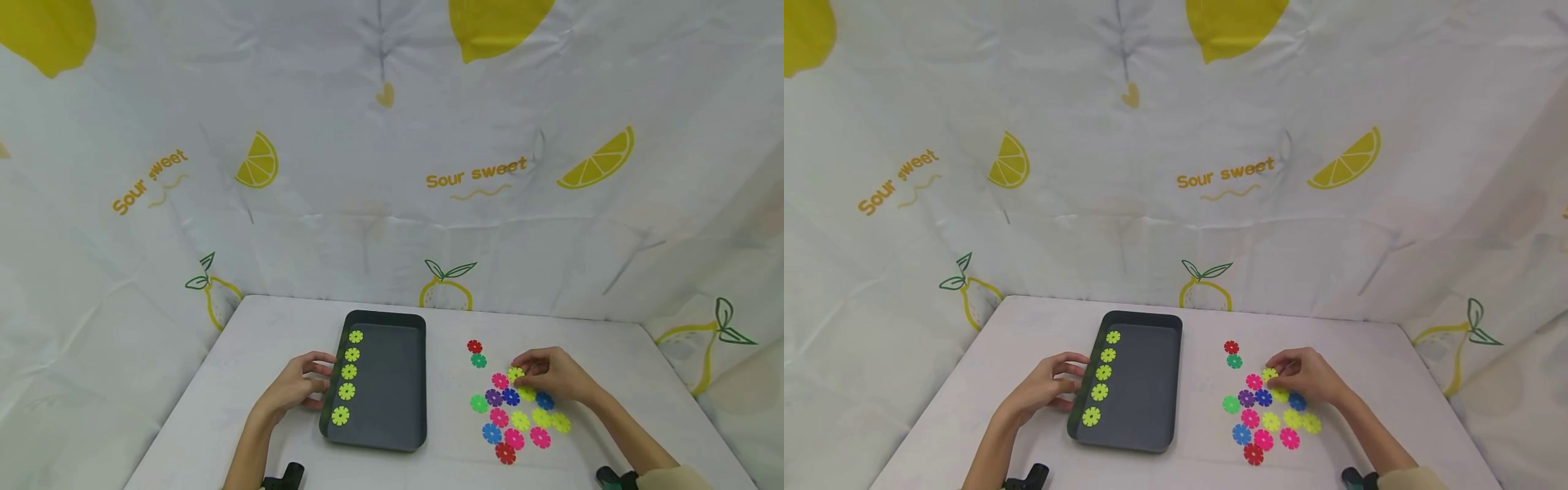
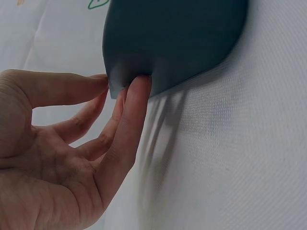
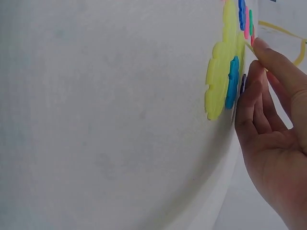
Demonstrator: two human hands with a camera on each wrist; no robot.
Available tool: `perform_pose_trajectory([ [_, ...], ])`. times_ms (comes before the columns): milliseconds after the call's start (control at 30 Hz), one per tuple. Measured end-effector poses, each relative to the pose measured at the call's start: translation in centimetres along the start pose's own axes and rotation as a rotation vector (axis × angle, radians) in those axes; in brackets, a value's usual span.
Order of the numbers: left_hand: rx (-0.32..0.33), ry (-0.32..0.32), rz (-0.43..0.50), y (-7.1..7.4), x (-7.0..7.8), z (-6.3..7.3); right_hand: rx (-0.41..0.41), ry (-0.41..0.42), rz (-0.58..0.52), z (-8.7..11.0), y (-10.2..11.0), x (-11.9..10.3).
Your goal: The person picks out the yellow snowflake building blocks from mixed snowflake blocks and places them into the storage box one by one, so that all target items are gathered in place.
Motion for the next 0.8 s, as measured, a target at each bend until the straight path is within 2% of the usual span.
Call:
perform_pose_trajectory([
  [200,0.003,-0.001,-0.001,0.0,0.0,0.0,-0.012,0.013,-0.05,0.0,0.1,-0.3],
  [400,0.003,-0.006,-0.006,0.0,0.1,0.0,0.025,0.058,-0.094,-0.4,0.6,-1.4],
  [567,-0.003,-0.013,-0.002,-0.1,0.1,0.0,0.057,0.042,-0.15,-0.9,0.7,-2.3],
  [800,-0.01,-0.022,0.003,-0.1,0.1,-0.1,0.021,0.069,-0.223,-1.8,-0.2,-4.3],
])
Point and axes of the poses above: each hand's wrist, its own z-axis away from the middle knuckle, its own y-axis out of the back of the hand, x = y × z, the point moved 8 cm from there along -z, towards the middle knuckle, and after that the axes turned 6 degrees about -y, right-handed, at the moved point
